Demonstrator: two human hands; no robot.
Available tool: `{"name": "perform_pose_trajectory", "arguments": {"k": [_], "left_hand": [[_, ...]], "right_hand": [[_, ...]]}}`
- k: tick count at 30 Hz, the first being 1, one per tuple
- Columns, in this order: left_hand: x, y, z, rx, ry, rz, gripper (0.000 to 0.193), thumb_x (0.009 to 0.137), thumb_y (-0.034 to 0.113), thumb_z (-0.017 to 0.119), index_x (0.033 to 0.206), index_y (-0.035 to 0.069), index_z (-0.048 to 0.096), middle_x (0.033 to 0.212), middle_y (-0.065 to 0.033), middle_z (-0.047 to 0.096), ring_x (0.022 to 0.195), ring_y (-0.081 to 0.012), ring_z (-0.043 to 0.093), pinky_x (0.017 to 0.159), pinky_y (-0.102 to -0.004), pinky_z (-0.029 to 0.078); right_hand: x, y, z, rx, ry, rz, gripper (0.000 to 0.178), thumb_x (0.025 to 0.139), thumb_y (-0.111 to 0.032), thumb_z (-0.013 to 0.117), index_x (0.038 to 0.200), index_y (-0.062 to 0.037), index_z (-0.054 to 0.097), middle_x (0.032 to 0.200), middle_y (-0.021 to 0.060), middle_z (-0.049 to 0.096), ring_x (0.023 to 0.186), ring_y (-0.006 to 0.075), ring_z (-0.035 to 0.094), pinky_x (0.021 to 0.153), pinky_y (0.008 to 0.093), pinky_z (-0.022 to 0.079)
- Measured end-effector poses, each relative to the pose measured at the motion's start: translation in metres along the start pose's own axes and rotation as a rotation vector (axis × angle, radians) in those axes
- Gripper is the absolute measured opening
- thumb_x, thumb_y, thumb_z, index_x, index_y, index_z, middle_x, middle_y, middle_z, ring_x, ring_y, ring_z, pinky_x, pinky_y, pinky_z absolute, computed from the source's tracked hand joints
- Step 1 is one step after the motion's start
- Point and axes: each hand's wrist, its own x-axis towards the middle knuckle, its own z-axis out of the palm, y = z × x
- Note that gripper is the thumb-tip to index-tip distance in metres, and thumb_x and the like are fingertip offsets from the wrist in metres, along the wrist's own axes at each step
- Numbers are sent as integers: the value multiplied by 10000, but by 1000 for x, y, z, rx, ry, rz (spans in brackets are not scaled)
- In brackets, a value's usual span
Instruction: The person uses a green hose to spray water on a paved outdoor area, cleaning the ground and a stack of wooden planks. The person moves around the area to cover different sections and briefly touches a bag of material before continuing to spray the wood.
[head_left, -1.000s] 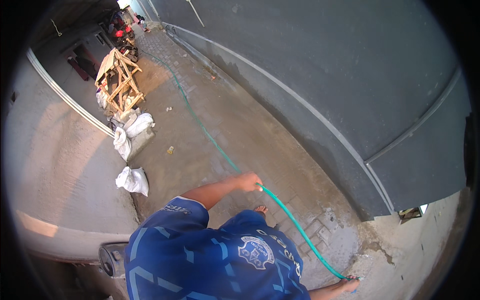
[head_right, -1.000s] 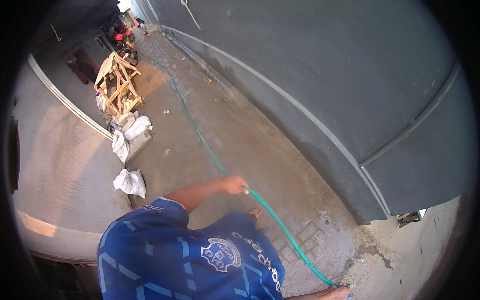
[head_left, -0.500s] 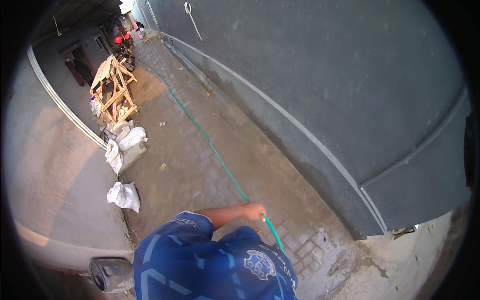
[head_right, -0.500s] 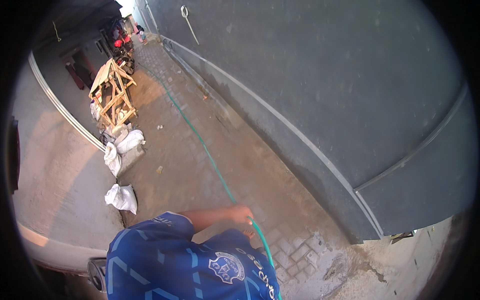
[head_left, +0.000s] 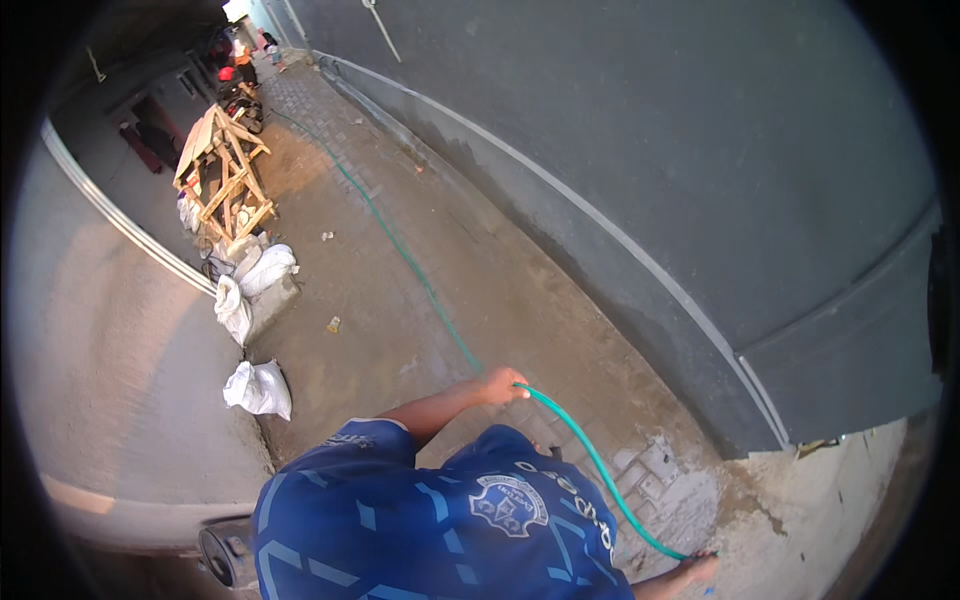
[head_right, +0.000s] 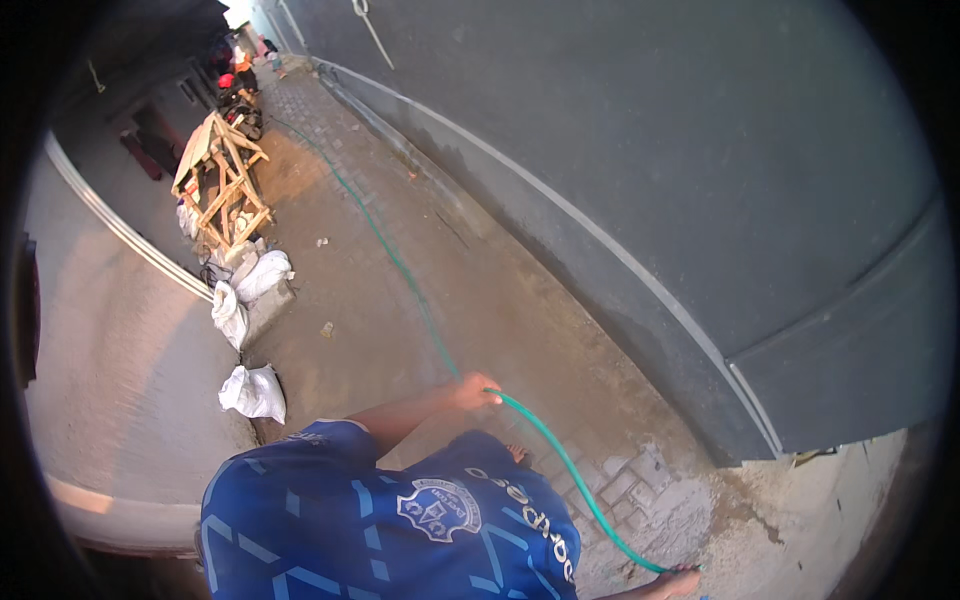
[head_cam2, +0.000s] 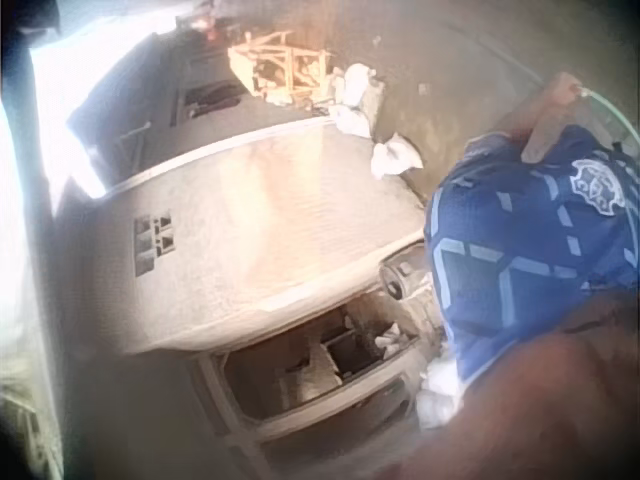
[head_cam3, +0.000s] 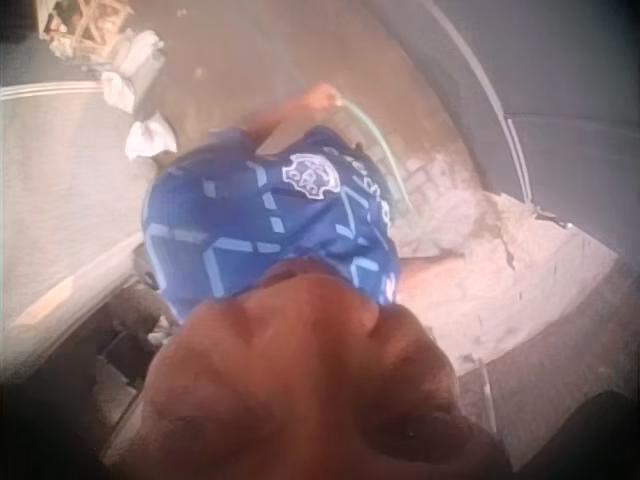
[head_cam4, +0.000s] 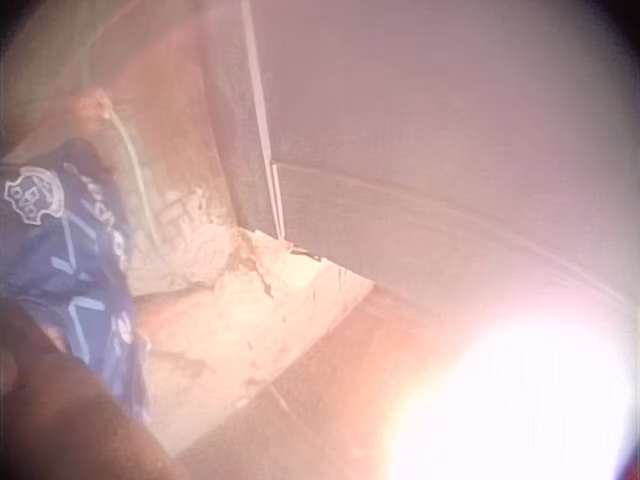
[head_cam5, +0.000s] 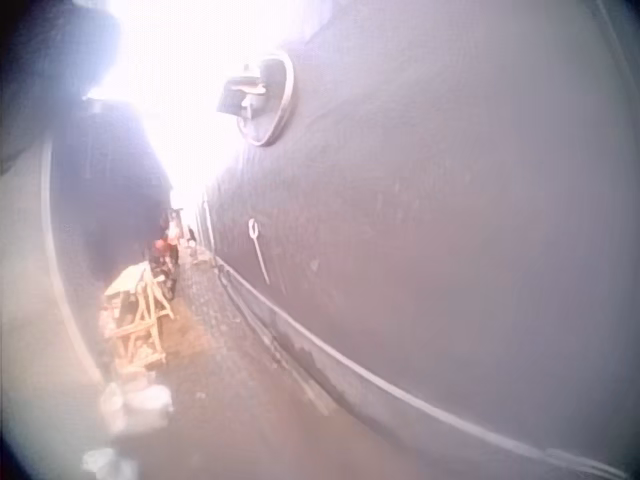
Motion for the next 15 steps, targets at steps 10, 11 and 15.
{"name": "perform_pose_trajectory", "arguments": {"k": [10,11,15], "left_hand": [[-21,16,12,-53,115,30,327,819,212,738,1022,-39,688,895,-102,669,819,-158,616,742,-279,477],[-18,20,13,-37,84,48,330,817,213,739,1021,-42,687,888,-101,668,811,-161,615,735,-282,477],[-10,31,14,104,-53,155,317,809,211,738,1010,-31,693,857,-103,665,777,-165,611,709,-283,473]], "right_hand": [[20,-51,-32,408,385,-130,92,841,-72,517,763,-35,484,598,67,501,448,156,468,375,287,365],[18,-39,-56,410,501,-111,79,831,-68,483,767,-23,489,599,76,507,437,164,467,367,300,355],[-19,20,-166,485,759,144,105,796,-70,427,758,7,487,597,98,498,432,182,461,360,322,328]]}}
